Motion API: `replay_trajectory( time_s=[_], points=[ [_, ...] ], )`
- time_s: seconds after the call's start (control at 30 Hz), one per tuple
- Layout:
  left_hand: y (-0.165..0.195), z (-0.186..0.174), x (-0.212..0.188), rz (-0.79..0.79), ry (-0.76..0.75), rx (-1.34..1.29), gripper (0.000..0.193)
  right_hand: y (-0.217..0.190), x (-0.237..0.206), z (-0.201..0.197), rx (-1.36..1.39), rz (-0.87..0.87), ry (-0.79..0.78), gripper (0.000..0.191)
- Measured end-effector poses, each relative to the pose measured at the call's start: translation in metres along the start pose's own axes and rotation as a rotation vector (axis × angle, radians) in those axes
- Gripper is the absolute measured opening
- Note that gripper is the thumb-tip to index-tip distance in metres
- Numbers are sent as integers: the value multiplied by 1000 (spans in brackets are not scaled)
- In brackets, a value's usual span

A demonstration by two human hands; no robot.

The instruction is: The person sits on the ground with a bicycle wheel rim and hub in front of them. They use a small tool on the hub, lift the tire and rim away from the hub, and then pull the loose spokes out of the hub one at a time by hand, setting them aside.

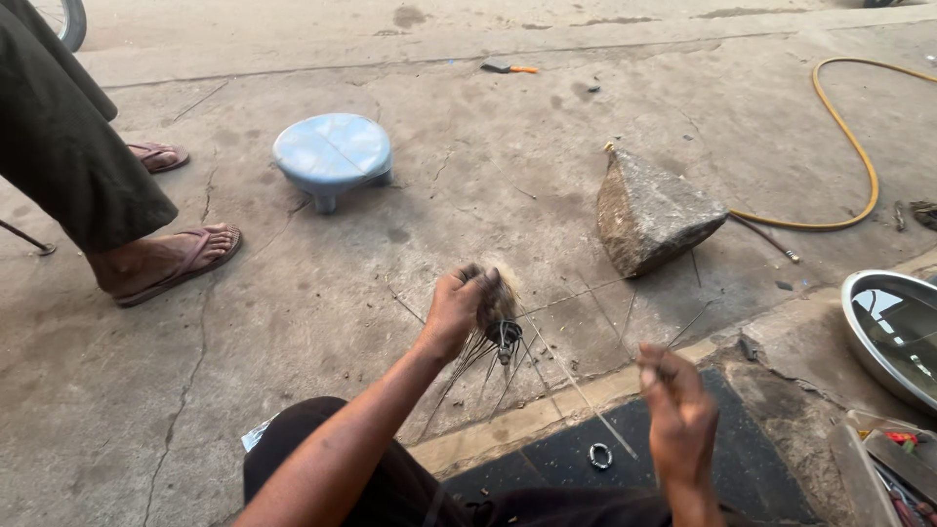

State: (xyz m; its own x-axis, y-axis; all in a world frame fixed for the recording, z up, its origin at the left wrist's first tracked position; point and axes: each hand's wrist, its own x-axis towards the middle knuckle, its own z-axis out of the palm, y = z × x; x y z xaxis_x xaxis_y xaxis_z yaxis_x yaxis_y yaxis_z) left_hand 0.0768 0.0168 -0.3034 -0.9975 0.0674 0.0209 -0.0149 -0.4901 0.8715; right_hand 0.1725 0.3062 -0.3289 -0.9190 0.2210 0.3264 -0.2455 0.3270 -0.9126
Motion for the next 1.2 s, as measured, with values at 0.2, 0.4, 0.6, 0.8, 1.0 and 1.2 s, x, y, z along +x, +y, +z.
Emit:
replay_trajectory(
  time_s=[0.2, 0.4, 0.6, 0.8, 1.0, 1.2],
  points=[
    [-15, -9, 3, -70, -235, 147, 39, 6, 56, 39, 152, 59, -183, 21],
    [-43, -19, 22, -82, -369, 210, 64, 25, 62, 83, 44, 46, -456, 39],
    [-55, -11, 41, -171, -422, 286, 51, 52, 73, 92, 30, -52, -326, 21],
    [-46, 11, 47, -177, -446, 612, 62, 77, 79, 81, 154, -23, -148, 10],
    [-33, 31, 59, -64, -415, 758, 60, 84, 98, 66, -56, -98, -52, 10],
    [-45, 30, 65, 17, -363, 1113, 49, 86, 101, 64, -181, -132, -111, 15]
  ],
)
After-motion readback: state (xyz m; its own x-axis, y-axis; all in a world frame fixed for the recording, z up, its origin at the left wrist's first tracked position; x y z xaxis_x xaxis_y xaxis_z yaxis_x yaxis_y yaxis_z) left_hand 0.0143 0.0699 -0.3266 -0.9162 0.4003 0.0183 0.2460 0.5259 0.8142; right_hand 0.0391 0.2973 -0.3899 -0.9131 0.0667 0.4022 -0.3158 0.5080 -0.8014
